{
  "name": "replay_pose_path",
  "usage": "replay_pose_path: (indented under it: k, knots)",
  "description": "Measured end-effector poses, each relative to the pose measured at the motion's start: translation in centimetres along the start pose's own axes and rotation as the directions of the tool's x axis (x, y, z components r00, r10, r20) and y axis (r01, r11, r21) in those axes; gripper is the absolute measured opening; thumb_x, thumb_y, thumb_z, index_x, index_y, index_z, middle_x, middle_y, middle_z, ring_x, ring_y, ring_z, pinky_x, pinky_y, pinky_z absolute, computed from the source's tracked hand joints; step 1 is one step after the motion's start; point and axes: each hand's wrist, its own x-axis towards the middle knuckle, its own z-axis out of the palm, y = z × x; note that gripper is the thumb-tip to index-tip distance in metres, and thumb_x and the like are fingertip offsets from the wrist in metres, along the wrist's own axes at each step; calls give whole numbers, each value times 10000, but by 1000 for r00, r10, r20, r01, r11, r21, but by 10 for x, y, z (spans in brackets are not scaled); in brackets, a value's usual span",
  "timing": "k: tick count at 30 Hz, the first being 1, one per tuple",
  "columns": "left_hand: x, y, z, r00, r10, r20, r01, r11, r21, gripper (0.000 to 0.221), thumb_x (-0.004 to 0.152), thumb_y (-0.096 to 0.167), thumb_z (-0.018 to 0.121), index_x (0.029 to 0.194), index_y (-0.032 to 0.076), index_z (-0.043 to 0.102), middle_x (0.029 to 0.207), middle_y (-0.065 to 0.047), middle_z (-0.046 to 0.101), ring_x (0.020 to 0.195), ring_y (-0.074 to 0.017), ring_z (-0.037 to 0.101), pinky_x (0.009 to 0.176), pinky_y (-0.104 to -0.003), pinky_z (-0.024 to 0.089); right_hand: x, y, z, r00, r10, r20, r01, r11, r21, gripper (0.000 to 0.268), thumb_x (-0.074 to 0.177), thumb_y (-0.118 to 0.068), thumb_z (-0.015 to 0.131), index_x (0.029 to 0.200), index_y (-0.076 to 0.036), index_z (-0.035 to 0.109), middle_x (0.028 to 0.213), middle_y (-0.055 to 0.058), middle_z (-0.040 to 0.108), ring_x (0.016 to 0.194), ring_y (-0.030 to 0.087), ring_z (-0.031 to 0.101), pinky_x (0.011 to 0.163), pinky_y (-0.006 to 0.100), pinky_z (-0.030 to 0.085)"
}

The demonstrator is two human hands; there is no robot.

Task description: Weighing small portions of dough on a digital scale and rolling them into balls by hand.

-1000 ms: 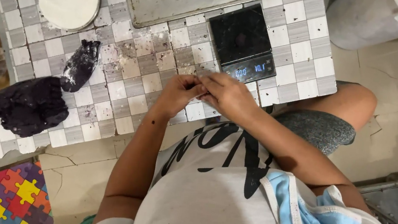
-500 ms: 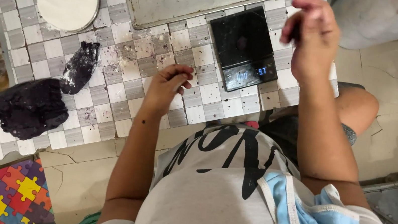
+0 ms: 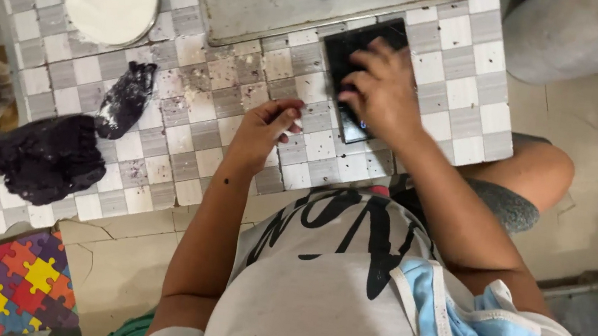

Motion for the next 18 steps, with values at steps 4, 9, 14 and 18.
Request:
replay_pose_path:
  k: [4,9,14,18]
  knots:
    - [12,-11,-9,960,235,-152,-215,967,139,318,920,132,590,1220,33,559,1139,-158,616,1015,-232,597,861,-310,485,-20,-38,9,948,258,185,-226,137,964,274,892,-121,604,1133,-15,531,887,142,651,739,228,683,576,298,584]
    - [-16,39,39,973,97,-209,-125,984,-125,709,889,518,391,1450,107,256,1514,-154,161,1381,-402,90,1122,-535,64,-19,-80,27,999,46,-11,-13,494,869,516,835,-279,410,1290,-36,417,1169,171,478,1068,303,488,871,423,370]
    - [12,24,42,897,422,131,-307,809,-500,762,841,524,416,1451,146,159,1300,-173,341,1011,-264,224,856,-415,163,31,-116,-28,867,287,407,-354,930,99,1004,784,-253,722,1451,-122,-18,1512,137,-69,1357,369,-97,1104,511,-70]
    - [10,19,42,716,645,266,-333,651,-682,731,868,352,432,1473,144,78,1243,-167,401,902,-162,307,806,-328,275,1,-94,-11,920,-393,11,392,917,-76,1023,862,-714,586,1519,-191,1,1489,251,-227,1393,451,-190,1115,694,-67]
